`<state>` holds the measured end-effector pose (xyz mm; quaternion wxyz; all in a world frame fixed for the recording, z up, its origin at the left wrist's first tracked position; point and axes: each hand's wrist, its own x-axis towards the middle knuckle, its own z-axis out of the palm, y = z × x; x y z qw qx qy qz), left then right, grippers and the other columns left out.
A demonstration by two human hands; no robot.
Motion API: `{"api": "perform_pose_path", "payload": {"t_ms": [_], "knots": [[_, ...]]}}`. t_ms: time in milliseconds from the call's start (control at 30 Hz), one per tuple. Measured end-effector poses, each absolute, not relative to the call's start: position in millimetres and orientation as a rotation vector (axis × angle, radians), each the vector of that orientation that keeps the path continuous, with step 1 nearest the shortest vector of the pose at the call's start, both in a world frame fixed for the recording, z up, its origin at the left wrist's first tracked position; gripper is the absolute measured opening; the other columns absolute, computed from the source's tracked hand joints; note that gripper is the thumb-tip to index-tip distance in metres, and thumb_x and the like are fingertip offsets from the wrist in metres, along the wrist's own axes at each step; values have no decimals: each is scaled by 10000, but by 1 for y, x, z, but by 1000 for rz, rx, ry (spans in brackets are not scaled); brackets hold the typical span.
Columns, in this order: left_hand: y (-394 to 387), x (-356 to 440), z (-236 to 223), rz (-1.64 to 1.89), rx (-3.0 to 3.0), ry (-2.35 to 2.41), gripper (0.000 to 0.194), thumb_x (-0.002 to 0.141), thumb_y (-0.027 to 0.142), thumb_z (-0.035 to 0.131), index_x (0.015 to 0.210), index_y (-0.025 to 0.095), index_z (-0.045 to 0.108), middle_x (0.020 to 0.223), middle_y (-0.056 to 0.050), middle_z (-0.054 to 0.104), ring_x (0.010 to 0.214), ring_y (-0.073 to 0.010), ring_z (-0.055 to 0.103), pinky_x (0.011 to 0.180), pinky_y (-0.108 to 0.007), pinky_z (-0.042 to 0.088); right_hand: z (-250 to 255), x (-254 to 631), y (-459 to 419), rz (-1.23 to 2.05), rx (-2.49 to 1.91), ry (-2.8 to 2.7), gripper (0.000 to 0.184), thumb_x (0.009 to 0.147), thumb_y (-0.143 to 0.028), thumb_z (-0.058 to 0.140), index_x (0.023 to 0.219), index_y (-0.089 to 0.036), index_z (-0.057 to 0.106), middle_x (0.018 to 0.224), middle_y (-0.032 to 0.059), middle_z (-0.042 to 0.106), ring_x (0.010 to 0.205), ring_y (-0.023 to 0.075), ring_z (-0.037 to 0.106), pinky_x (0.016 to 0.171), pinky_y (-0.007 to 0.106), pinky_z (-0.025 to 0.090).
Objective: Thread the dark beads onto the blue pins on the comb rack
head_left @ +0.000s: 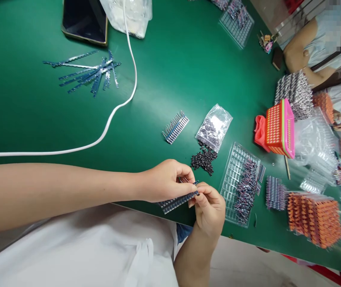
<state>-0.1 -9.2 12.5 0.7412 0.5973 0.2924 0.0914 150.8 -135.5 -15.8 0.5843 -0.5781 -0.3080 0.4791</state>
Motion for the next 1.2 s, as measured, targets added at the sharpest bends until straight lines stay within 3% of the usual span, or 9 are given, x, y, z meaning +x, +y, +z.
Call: {"api": "perform_pose_path", "payload": {"t_ms": [1200], "knots": [[-12, 0, 10, 169, 1371, 647, 172, 778, 287, 602, 706, 135, 639, 612, 21, 573, 570, -101, 467, 509, -201, 350, -20, 153, -136, 1161, -1325, -740, 52, 822, -204, 739, 852, -238, 766, 773, -8, 645, 551, 91, 622, 503, 219, 523]]}}
